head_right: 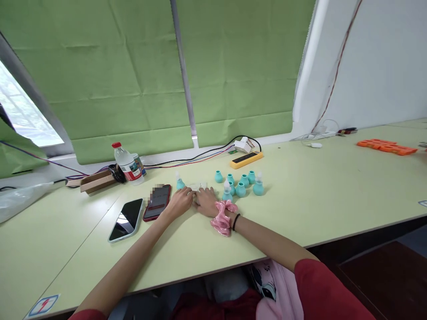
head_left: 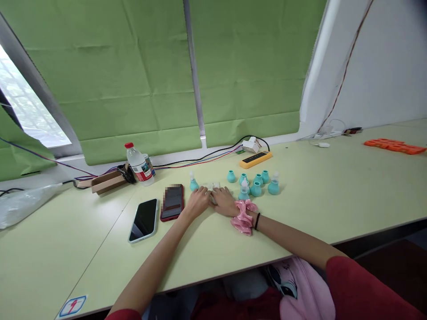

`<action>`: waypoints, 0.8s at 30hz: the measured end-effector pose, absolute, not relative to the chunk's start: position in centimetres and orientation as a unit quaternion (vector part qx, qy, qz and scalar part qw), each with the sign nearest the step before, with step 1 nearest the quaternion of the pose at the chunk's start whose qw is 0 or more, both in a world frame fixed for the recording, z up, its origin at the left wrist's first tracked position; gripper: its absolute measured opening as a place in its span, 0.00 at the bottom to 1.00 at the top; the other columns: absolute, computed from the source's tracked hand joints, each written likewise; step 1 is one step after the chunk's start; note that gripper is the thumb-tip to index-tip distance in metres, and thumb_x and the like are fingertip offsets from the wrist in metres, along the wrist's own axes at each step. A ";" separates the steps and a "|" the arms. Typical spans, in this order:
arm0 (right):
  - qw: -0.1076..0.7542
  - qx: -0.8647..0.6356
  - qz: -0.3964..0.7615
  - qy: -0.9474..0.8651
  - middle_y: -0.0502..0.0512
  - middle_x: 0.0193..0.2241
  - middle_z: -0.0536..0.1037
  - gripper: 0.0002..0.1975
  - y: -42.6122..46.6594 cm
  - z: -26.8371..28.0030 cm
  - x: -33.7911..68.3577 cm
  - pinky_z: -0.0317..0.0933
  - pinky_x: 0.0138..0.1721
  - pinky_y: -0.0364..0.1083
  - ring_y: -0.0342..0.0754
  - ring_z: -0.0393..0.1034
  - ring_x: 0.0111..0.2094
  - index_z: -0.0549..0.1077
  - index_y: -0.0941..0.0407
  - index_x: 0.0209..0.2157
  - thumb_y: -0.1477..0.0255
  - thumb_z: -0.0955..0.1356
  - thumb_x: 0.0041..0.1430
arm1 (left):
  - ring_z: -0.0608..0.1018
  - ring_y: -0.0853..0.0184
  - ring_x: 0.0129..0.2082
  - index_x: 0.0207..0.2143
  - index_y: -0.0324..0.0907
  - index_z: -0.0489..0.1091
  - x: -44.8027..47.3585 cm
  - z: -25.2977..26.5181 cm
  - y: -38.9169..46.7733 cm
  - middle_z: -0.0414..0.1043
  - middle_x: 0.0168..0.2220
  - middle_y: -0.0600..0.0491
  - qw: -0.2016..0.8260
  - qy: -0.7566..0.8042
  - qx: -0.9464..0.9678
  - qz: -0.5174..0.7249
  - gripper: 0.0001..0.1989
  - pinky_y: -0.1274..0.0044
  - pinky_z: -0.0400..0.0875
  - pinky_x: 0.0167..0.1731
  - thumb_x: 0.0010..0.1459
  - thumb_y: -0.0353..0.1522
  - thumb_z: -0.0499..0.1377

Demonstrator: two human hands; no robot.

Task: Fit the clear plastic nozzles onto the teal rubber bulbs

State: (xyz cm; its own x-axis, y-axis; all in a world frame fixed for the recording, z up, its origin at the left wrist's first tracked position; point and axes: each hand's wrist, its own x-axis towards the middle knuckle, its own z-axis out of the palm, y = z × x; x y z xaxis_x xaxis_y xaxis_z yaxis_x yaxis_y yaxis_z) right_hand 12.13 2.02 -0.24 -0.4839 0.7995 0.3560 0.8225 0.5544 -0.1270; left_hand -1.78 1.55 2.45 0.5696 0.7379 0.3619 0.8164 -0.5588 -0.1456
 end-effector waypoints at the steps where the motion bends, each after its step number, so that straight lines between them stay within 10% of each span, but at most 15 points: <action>1: 0.191 -0.457 -0.027 -0.868 0.62 0.41 0.65 0.16 1.9 -0.3 12.3 0.45 0.46 0.57 0.54 0.58 0.43 0.63 0.60 0.43 0.68 0.59 0.52 | 0.67 0.62 0.37 0.35 0.36 0.64 -1.7 2.1 1.5 0.65 0.33 0.45 0.141 -0.459 -0.869 -0.118 0.11 0.71 0.62 0.36 0.50 0.23 0.46; 10: 0.274 -0.357 0.040 -0.892 0.58 0.49 0.60 0.23 -1.4 -0.1 13.9 0.41 0.53 0.52 0.46 0.50 0.51 0.51 0.60 0.51 0.75 0.57 0.52 | 0.66 0.62 0.38 0.44 0.39 0.61 -2.5 1.9 1.1 0.68 0.33 0.48 0.123 -0.496 -0.853 -0.106 0.19 0.73 0.61 0.34 0.48 0.21 0.47; 24: 0.182 -0.410 -0.050 -0.892 0.57 0.36 0.66 0.11 -3.1 1.8 15.0 0.56 0.36 0.45 0.49 0.58 0.40 0.67 0.58 0.36 0.71 0.60 0.51 | 0.71 0.63 0.33 0.34 0.40 0.68 -2.6 2.9 0.7 0.68 0.31 0.48 0.055 -0.609 -0.791 -0.019 0.10 0.76 0.63 0.30 0.49 0.32 0.51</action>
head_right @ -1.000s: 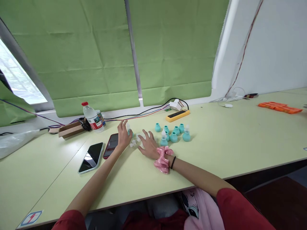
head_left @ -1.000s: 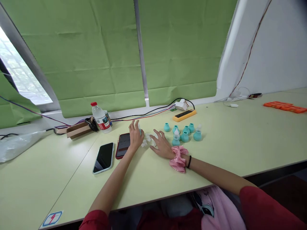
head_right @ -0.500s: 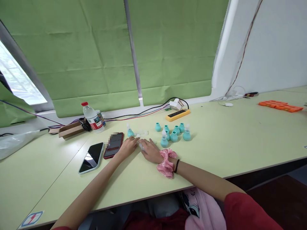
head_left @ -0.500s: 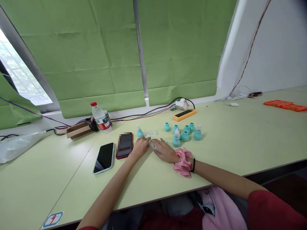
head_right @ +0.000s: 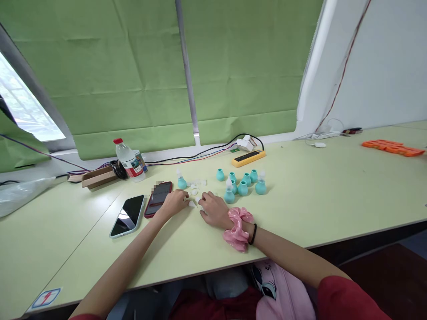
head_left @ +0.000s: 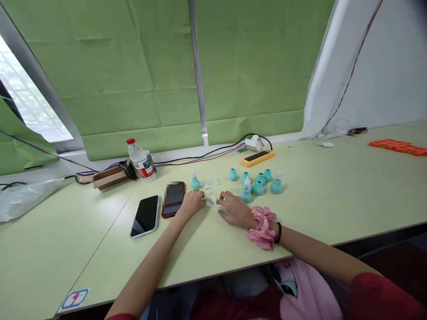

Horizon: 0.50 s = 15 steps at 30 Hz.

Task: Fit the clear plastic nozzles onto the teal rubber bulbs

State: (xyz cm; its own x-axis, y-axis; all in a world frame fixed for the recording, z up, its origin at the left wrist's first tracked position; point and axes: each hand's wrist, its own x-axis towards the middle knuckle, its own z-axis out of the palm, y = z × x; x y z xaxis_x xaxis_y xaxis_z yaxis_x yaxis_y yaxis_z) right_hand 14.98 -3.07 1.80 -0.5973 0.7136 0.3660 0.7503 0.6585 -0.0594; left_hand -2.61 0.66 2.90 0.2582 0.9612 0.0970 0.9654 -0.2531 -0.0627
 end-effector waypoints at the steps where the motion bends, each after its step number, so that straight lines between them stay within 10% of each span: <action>1: 0.167 -0.418 -0.048 -0.892 0.57 0.35 0.66 0.12 -3.1 1.9 15.0 0.56 0.35 0.44 0.48 0.59 0.39 0.66 0.58 0.38 0.71 0.60 0.51 | 0.71 0.63 0.34 0.35 0.40 0.68 -2.6 2.9 0.7 0.68 0.31 0.47 0.060 -0.605 -0.794 -0.015 0.11 0.76 0.63 0.30 0.50 0.31 0.50; 8: 0.152 -0.419 -0.010 -0.895 0.55 0.32 0.71 0.15 -3.0 1.9 15.2 0.54 0.32 0.44 0.48 0.64 0.33 0.66 0.55 0.41 0.70 0.60 0.50 | 0.71 0.64 0.36 0.39 0.43 0.67 -3.2 3.5 0.5 0.66 0.37 0.48 0.079 -0.592 -0.802 -0.023 0.14 0.77 0.62 0.32 0.48 0.27 0.51; 15: 0.365 -0.402 0.159 -0.825 0.52 0.21 0.71 0.09 -2.9 1.5 14.5 0.57 0.26 0.40 0.40 0.64 0.21 0.71 0.60 0.29 0.71 0.63 0.46 | 0.71 0.63 0.34 0.35 0.40 0.69 -2.9 3.4 0.5 0.68 0.33 0.46 0.090 -0.575 -0.813 0.001 0.12 0.76 0.63 0.31 0.51 0.29 0.48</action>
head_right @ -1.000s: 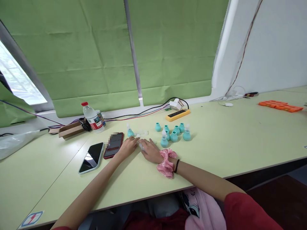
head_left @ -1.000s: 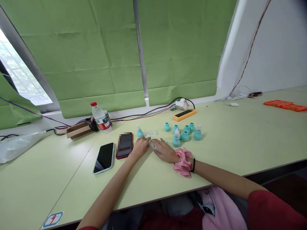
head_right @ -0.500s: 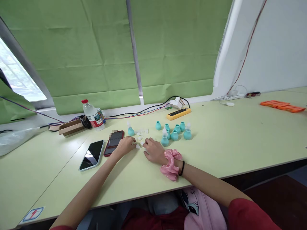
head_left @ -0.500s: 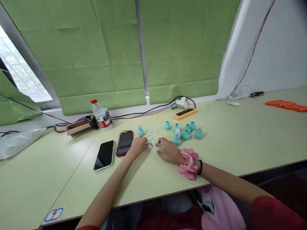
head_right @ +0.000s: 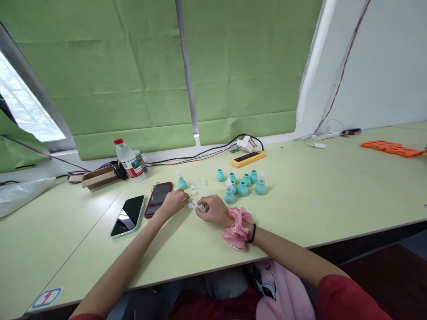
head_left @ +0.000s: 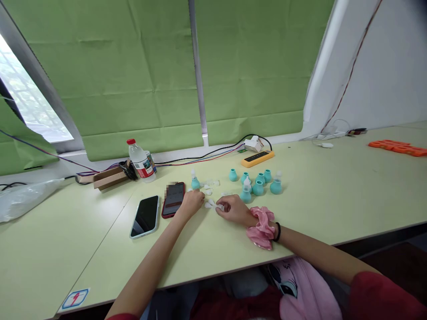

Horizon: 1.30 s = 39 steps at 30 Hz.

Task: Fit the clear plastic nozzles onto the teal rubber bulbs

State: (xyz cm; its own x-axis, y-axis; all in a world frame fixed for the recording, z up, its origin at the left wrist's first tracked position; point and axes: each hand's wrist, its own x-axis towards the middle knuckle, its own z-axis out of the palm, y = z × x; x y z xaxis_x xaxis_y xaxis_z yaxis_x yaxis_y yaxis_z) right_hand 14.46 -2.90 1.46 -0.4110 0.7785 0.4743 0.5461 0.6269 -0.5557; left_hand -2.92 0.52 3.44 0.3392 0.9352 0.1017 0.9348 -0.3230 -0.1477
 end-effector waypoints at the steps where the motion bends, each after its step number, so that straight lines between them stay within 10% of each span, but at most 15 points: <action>1: 0.382 -0.396 0.210 -0.808 0.51 0.19 0.70 0.10 -2.9 1.4 14.4 0.57 0.23 0.40 0.40 0.63 0.19 0.71 0.61 0.28 0.70 0.63 0.46 | 0.71 0.63 0.34 0.34 0.39 0.70 -2.8 3.4 0.5 0.68 0.33 0.45 0.095 -0.570 -0.816 0.005 0.13 0.76 0.63 0.31 0.52 0.29 0.47; 7: 0.338 -0.316 0.457 -0.759 0.52 0.21 0.71 0.15 -2.8 0.5 14.0 0.59 0.20 0.39 0.40 0.65 0.20 0.70 0.62 0.32 0.66 0.66 0.43 | 0.72 0.60 0.34 0.37 0.37 0.67 -2.6 3.4 0.4 0.69 0.32 0.44 0.105 -0.550 -0.828 0.014 0.13 0.74 0.63 0.30 0.53 0.30 0.46; 31: 0.342 -0.331 0.267 -0.838 0.50 0.20 0.71 0.11 -2.6 0.3 14.3 0.57 0.22 0.37 0.38 0.62 0.19 0.73 0.61 0.29 0.77 0.64 0.39 | 0.72 0.63 0.29 0.36 0.41 0.69 -2.0 2.4 1.0 0.70 0.28 0.46 0.076 -0.619 -0.780 -0.045 0.16 0.76 0.61 0.27 0.53 0.38 0.47; 39: 0.346 -0.371 0.250 -0.825 0.49 0.19 0.70 0.09 -2.4 0.5 14.4 0.56 0.23 0.38 0.39 0.61 0.20 0.73 0.60 0.28 0.75 0.65 0.41 | 0.61 0.76 0.17 0.27 0.34 0.71 -3.1 4.7 -0.5 0.64 0.17 0.54 -0.255 -0.451 -0.831 -0.203 0.19 0.83 0.54 0.18 0.50 0.40 0.49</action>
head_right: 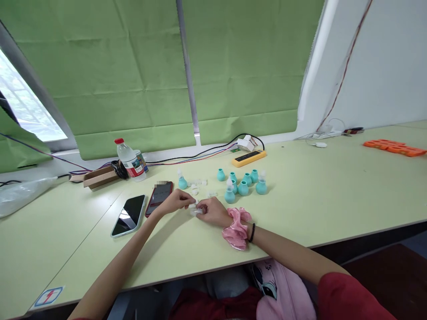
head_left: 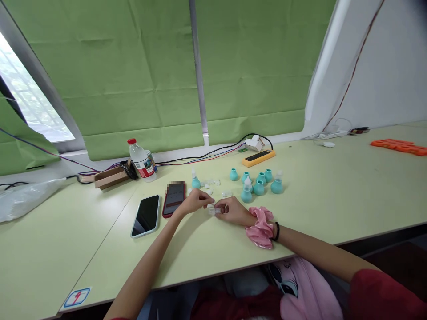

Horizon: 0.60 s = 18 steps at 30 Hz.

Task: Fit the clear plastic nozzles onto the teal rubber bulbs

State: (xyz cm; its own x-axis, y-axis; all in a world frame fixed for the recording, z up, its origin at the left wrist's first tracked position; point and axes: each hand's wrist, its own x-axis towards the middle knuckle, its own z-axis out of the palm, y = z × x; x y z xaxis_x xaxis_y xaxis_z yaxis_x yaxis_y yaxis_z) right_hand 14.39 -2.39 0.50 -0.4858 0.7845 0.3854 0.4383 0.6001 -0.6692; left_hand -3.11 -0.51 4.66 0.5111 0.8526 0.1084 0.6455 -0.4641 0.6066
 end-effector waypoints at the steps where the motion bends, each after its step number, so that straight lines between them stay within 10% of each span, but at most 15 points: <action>1: 0.345 -0.372 0.249 -0.825 0.49 0.19 0.70 0.08 -2.4 0.5 14.4 0.56 0.23 0.38 0.39 0.61 0.20 0.73 0.60 0.28 0.75 0.65 0.41 | 0.59 0.77 0.16 0.27 0.34 0.71 -3.2 4.8 -0.7 0.62 0.16 0.55 0.291 0.432 0.831 0.195 0.19 0.83 0.53 0.17 0.50 0.40 0.50; 18: 0.345 -0.365 0.245 -0.829 0.51 0.22 0.73 0.10 -2.1 0.6 14.5 0.56 0.23 0.38 0.40 0.63 0.21 0.73 0.59 0.31 0.73 0.64 0.45 | 0.54 0.78 0.15 0.34 0.36 0.72 -3.6 5.0 -1.2 0.59 0.13 0.57 0.307 0.425 0.841 0.129 0.16 0.84 0.50 0.16 0.49 0.36 0.50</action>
State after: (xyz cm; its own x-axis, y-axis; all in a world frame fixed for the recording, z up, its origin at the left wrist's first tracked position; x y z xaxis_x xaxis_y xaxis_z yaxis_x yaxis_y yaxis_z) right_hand 14.50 -2.10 0.58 -0.4959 0.7746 0.3925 0.4367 0.6131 -0.6583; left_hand -3.59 -1.25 4.99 0.6049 0.7951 -0.0447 0.6366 -0.4491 0.6270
